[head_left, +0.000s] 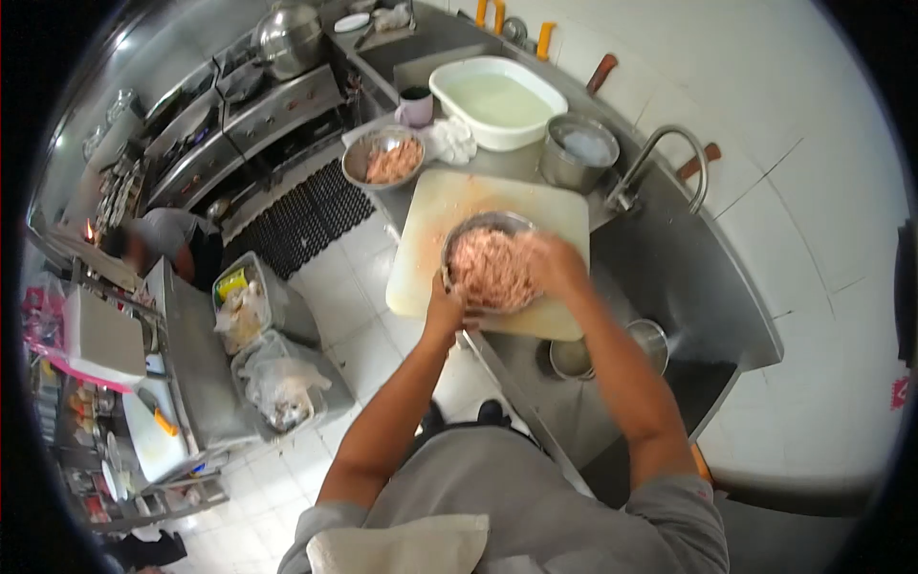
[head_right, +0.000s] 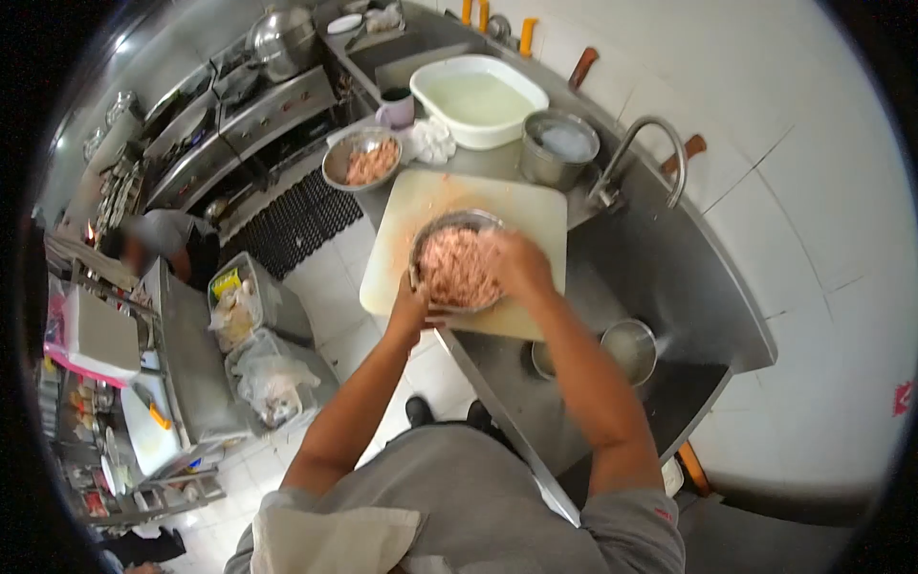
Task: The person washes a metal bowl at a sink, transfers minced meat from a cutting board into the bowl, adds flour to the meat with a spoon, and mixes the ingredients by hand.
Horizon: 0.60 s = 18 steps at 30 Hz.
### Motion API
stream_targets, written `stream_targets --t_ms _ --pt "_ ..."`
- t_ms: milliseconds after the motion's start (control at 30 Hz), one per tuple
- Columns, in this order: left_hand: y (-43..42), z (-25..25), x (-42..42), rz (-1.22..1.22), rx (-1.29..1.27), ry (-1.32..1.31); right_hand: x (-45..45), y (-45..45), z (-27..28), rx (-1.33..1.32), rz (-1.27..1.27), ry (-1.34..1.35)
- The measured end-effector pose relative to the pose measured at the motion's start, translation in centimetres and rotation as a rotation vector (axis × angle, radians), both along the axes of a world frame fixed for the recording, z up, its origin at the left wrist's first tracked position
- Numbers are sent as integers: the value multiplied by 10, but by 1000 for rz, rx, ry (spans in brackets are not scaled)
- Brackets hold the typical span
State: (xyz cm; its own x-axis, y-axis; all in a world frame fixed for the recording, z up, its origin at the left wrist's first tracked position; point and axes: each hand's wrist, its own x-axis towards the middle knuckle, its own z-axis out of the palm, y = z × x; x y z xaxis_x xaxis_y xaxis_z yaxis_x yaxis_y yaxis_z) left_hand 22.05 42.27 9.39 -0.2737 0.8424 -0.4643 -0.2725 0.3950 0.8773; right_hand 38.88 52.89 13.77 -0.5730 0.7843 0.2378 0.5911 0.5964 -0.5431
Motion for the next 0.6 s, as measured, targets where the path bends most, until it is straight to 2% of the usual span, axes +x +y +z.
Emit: stream_targets --t_ms 67,100,133,200,300,433,500,533,600 --pt "-3 -10 -6 -8 72 0 4 7 17 -143 -104 108" --pt "-4 0 -3 -22 52 0 4 12 13 -270 -44 226" --pt "-4 -2 -2 -23 48 2 3 16 3 -274 -46 228" --pt "0 -7 -2 -26 54 -2 -11 35 -16 -118 3 -8" --pt "1 -8 -1 -3 82 -8 -40 51 -38 26 25 -8" --pt "9 -22 -5 1 141 -20 -78 61 -48 -5 43 -150" --pt "12 -22 -6 27 220 2 -92 59 -51 -57 259 -123" --pt "12 -23 -8 28 220 1 -93 55 -54 -58 260 -124" --pt "13 -23 -13 49 217 50 -86 33 -50 267 524 -257"
